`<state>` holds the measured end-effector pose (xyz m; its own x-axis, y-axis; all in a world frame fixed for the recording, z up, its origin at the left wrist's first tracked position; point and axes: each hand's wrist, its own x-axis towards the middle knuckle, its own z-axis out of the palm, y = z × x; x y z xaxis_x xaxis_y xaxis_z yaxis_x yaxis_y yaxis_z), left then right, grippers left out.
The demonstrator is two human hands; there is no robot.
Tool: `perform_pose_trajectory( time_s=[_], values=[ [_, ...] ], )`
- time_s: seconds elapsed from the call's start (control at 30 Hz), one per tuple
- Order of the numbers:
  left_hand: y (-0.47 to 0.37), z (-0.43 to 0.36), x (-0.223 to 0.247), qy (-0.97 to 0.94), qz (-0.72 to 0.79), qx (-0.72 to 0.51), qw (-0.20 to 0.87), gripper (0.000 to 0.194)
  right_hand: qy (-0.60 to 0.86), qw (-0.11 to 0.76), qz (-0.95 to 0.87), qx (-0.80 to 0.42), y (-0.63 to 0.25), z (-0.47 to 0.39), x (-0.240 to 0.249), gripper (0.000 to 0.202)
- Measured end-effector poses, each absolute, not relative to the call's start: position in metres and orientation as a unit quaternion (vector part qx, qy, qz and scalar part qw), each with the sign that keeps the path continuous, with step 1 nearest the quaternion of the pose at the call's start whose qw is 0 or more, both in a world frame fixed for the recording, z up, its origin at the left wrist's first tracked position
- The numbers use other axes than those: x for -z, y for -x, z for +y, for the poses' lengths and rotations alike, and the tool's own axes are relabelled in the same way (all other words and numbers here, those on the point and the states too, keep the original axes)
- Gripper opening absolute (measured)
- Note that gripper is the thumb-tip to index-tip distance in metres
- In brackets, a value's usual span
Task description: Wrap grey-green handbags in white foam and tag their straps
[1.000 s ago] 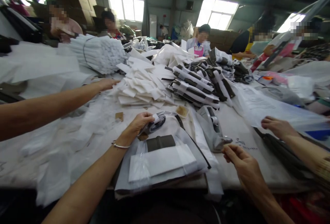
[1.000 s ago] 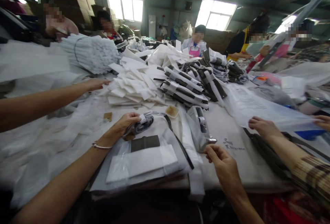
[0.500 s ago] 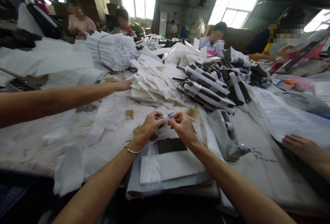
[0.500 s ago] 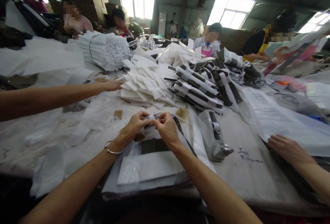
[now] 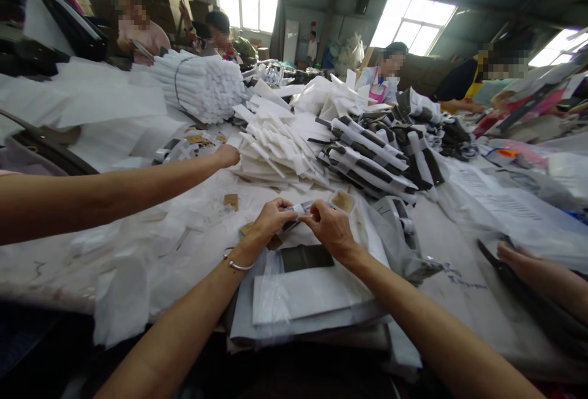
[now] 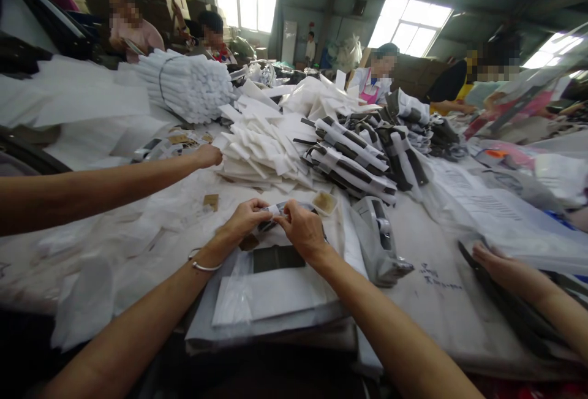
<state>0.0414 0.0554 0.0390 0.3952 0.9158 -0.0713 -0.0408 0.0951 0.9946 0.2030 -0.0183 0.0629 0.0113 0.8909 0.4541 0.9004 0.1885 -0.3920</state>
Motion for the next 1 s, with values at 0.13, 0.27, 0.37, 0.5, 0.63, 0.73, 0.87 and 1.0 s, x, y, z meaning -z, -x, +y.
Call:
perform_pose_trajectory(
  time_s=[0.13, 0.27, 0.37, 0.5, 0.63, 0.73, 0.87, 1.0],
  values=[
    [-0.042, 0.055, -0.039, -0.547, 0.397, -0.376, 0.634, 0.031, 0.507, 0.193, -0.817, 0.197, -0.21, -0.02, -0.075, 0.019],
    [-0.04, 0.056, -0.042, -0.55, 0.402, -0.373, 0.63, 0.027, 0.486, 0.102, -0.835, 0.237, -0.202, -0.019, -0.071, 0.038],
    [-0.039, 0.056, -0.046, -0.569, 0.398, -0.364, 0.62, 0.025, 0.525, 0.035, -0.816, 0.24, -0.186, -0.017, -0.068, 0.043],
    [-0.039, 0.056, -0.048, -0.607, 0.392, -0.333, 0.605, 0.022, 0.596, -0.045, -0.785, 0.16, -0.171, -0.005, -0.081, 0.042],
    [-0.037, 0.057, -0.048, -0.63, 0.408, -0.305, 0.587, 0.027, 0.598, -0.121, -0.792, 0.02, -0.173, 0.015, -0.103, 0.027],
    [-0.032, 0.063, -0.05, -0.652, 0.41, -0.302, 0.562, 0.04, 0.601, -0.161, -0.783, -0.027, -0.177, 0.031, -0.113, 0.026],
    [-0.018, 0.076, -0.053, -0.691, 0.429, -0.315, 0.489, 0.045, 0.61, -0.154, -0.777, -0.028, -0.181, 0.047, -0.115, 0.05],
    [-0.005, 0.079, -0.053, -0.732, 0.441, -0.31, 0.418, 0.047, 0.611, -0.054, -0.79, -0.002, -0.191, 0.045, -0.117, 0.078]
  ],
)
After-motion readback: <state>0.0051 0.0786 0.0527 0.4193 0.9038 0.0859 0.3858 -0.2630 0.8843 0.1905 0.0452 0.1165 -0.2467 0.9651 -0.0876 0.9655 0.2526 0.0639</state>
